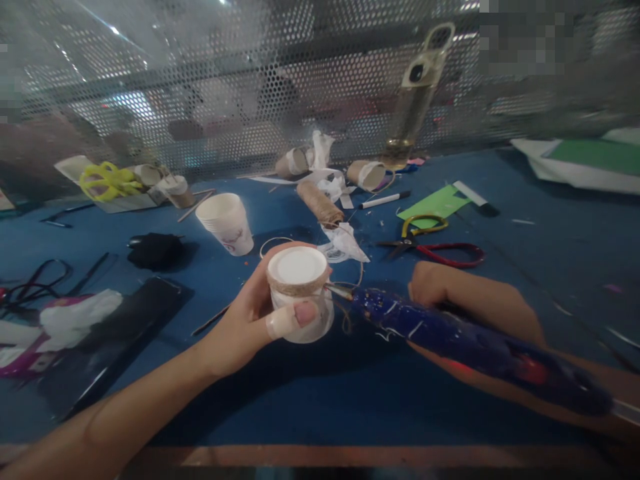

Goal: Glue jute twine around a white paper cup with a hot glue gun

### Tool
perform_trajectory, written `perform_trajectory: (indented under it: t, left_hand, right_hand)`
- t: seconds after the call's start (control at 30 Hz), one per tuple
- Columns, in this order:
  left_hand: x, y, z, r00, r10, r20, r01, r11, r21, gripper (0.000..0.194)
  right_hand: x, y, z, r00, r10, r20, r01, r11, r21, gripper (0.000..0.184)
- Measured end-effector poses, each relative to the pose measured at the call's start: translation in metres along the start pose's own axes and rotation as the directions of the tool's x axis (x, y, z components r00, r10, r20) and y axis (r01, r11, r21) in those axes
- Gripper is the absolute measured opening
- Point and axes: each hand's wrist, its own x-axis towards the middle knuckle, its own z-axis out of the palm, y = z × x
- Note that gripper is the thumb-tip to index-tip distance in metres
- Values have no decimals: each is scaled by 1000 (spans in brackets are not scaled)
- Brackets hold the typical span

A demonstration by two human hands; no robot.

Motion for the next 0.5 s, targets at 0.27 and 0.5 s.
perform_trajectory:
  t: [0.27, 0.5]
  left_hand:
    - [-1, 3, 1, 999, -51, -1, 51, 998, 31, 56]
    - [-1, 0, 0, 1000, -8, -9, 8, 999, -42, 57]
  right_hand:
    - [-1, -5, 5, 998, -20, -55, 21, 1000, 2, 23]
    - [2, -6, -1, 998, 37, -41, -37, 999, -4, 24]
